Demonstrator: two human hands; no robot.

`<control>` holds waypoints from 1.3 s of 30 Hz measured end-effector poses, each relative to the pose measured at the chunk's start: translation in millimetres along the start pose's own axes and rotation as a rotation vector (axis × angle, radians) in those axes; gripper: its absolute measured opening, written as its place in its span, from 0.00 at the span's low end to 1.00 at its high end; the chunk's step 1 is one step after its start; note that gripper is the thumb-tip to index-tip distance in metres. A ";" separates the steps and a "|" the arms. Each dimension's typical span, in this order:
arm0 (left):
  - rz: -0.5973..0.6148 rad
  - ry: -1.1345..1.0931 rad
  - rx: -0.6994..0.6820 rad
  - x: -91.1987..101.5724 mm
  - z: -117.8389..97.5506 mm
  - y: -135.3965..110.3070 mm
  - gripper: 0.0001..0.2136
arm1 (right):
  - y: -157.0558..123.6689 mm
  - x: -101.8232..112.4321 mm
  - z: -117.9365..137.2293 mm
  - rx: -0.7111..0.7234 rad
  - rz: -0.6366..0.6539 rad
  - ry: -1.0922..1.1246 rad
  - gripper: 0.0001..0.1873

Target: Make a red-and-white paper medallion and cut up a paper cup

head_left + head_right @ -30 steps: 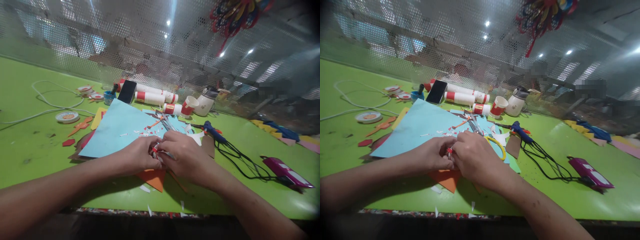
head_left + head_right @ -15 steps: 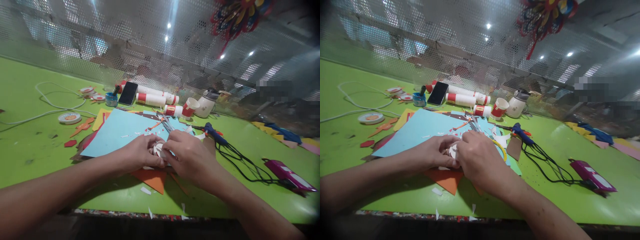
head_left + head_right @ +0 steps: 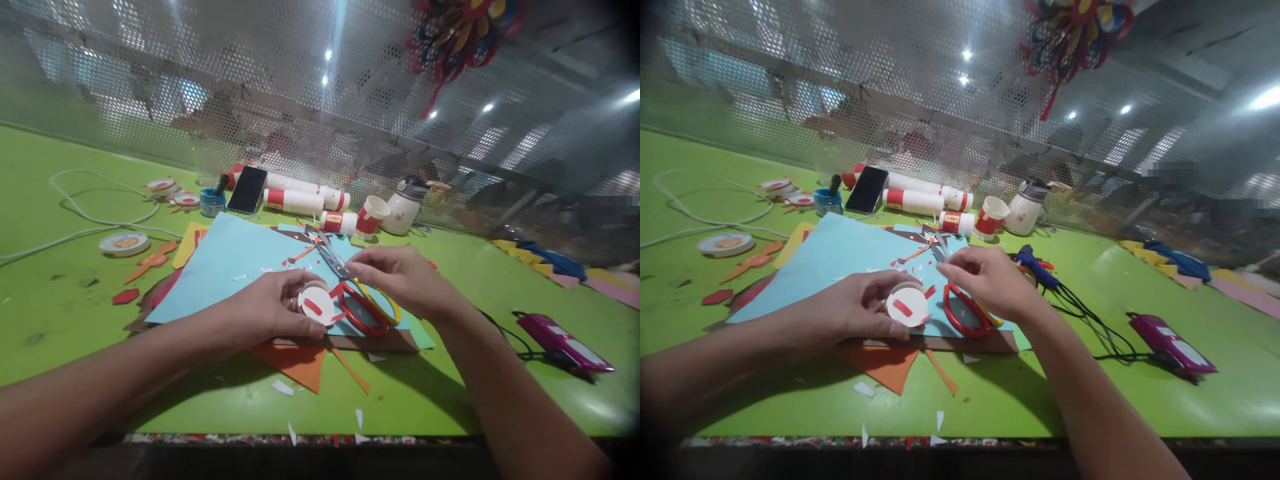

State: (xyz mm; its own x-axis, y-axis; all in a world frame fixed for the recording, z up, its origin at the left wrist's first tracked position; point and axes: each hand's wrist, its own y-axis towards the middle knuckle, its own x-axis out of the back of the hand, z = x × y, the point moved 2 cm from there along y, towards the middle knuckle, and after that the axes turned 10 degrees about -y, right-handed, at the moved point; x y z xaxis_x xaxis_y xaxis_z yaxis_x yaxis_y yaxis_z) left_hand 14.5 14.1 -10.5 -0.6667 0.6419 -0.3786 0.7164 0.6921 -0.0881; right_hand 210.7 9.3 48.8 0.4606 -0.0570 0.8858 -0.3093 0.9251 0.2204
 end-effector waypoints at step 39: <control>-0.210 0.397 -0.306 5.0 -3.8 -0.2 0.24 | -3.7 -51.0 13.5 -0.337 -0.053 0.639 0.15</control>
State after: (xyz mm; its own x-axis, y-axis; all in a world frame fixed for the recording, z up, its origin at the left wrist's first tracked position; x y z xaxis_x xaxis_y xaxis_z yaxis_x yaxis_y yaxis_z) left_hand 10.3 18.4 -8.8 -0.8578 0.5140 0.0005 0.5065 0.8452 0.1702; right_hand 177.1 3.7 8.3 0.8961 0.0306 0.4428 -0.0475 0.9985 0.0272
